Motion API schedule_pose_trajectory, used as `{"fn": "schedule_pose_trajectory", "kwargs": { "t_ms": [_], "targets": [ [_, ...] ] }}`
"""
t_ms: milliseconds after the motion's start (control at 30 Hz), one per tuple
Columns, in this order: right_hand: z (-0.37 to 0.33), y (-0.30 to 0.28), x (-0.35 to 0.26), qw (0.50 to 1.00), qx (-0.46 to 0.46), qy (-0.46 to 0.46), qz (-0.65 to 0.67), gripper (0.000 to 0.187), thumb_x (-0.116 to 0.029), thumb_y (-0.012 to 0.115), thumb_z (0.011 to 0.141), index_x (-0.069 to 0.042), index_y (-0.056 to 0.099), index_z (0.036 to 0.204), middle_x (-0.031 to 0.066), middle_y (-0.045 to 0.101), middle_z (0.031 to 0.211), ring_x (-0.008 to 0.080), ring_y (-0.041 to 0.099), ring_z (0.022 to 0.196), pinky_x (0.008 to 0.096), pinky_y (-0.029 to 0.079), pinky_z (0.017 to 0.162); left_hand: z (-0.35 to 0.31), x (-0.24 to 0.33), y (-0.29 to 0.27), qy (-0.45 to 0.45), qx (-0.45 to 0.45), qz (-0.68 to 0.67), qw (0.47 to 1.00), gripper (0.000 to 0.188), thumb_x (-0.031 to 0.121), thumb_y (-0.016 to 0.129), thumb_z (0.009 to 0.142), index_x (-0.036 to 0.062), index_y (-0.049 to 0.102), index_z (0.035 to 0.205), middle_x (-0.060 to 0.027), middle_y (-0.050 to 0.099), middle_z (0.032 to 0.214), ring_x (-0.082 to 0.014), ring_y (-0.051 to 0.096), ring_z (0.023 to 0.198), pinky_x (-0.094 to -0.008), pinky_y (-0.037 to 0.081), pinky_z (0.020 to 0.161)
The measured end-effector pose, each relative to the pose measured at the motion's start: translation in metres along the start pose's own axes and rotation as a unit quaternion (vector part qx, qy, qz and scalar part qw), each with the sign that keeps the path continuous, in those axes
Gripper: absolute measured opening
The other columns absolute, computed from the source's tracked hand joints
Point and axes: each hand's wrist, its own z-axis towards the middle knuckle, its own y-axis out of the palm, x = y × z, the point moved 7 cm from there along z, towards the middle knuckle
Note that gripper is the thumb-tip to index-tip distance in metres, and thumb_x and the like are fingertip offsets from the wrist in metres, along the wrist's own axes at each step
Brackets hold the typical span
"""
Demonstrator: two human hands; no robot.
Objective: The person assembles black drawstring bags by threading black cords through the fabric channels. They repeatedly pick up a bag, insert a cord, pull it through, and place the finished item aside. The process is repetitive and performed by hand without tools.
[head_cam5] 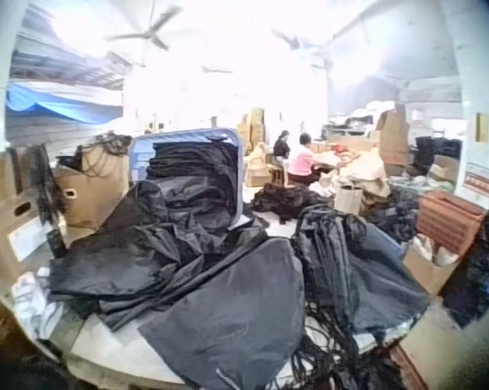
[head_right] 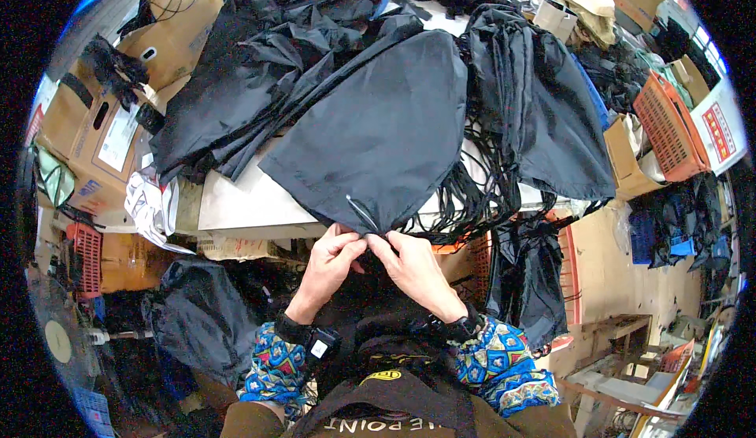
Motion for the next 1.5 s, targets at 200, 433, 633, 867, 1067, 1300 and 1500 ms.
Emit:
{"fn": "schedule_pose_trajectory", "kwargs": {
  "t_ms": [200,433,633,867,1067,1300,1500],
  "targets": [
    [-0.003,0.005,0.019,0.998,0.001,-0.014,0.059,0.023,-0.019,0.057,0.086,0.003,0.056,0.080,0.0180,0.051,0.062,0.0197,0.048,0.053,0.0348,0.039,0.053,-0.005,-0.005,-0.002,-0.099,-0.031,-0.040,0.994,0.018,0.013,0.060,0.088,-0.0039,0.065,0.090,-0.0061,0.061,0.081,-0.0109,0.059,0.069,-0.0223,0.050,0.052],
    [-0.009,-0.011,0.015,0.999,0.039,0.023,0.028,0.021,-0.018,0.053,0.091,0.002,0.058,0.091,0.0173,0.055,0.068,0.0222,0.052,0.057,0.0337,0.042,0.057,-0.010,0.004,0.006,-0.185,-0.025,-0.270,0.945,0.018,0.015,0.058,0.091,-0.0021,0.063,0.094,-0.0127,0.066,0.092,-0.0244,0.067,0.087,-0.0307,0.058,0.064],
    [-0.056,-0.036,-0.028,0.997,0.028,-0.052,-0.041,0.019,-0.012,0.051,0.092,0.000,0.056,0.107,0.0178,0.063,0.083,0.0317,0.063,0.072,0.0365,0.049,0.062,-0.011,0.005,0.014,-0.195,0.033,-0.407,0.892,0.014,0.014,0.060,0.089,0.0013,0.063,0.094,-0.0129,0.067,0.093,-0.0256,0.066,0.091,-0.0324,0.058,0.073],
    [-0.068,-0.030,-0.016,0.989,0.052,-0.090,-0.101,0.020,-0.009,0.057,0.087,0.000,0.057,0.105,0.0202,0.063,0.085,0.0365,0.063,0.072,0.0407,0.049,0.057,-0.011,0.007,0.022,-0.184,0.038,-0.404,0.895,0.013,0.013,0.064,0.086,0.0019,0.065,0.093,-0.0105,0.067,0.093,-0.0190,0.066,0.086,-0.0318,0.055,0.080],
    [-0.061,-0.026,-0.025,0.981,0.065,-0.135,-0.126,0.020,-0.009,0.056,0.087,-0.001,0.055,0.105,0.0191,0.063,0.082,0.0365,0.062,0.069,0.0411,0.049,0.056,-0.014,0.010,0.025,-0.159,0.018,-0.301,0.940,0.013,0.012,0.064,0.086,0.0008,0.066,0.093,-0.0088,0.067,0.092,-0.0165,0.066,0.083,-0.0313,0.056,0.076],
    [-0.049,-0.022,-0.033,0.980,-0.029,-0.119,-0.158,0.024,-0.008,0.058,0.085,0.001,0.056,0.108,0.0199,0.063,0.086,0.0366,0.063,0.079,0.0384,0.051,0.067,-0.014,0.018,0.006,-0.073,0.109,-0.258,0.957,0.010,0.012,0.062,0.087,0.0021,0.064,0.088,-0.0043,0.065,0.083,-0.0116,0.062,0.073,-0.0274,0.056,0.061],
    [-0.064,-0.079,-0.013,0.968,-0.046,-0.125,-0.212,0.022,-0.002,0.059,0.080,-0.001,0.060,0.103,0.0158,0.058,0.077,0.0337,0.060,0.070,0.0384,0.048,0.061,-0.010,0.016,-0.010,-0.097,0.079,-0.191,0.974,0.016,0.016,0.064,0.087,-0.0002,0.064,0.084,-0.0083,0.065,0.078,-0.0141,0.064,0.069,-0.0263,0.053,0.055]
  ]
}}
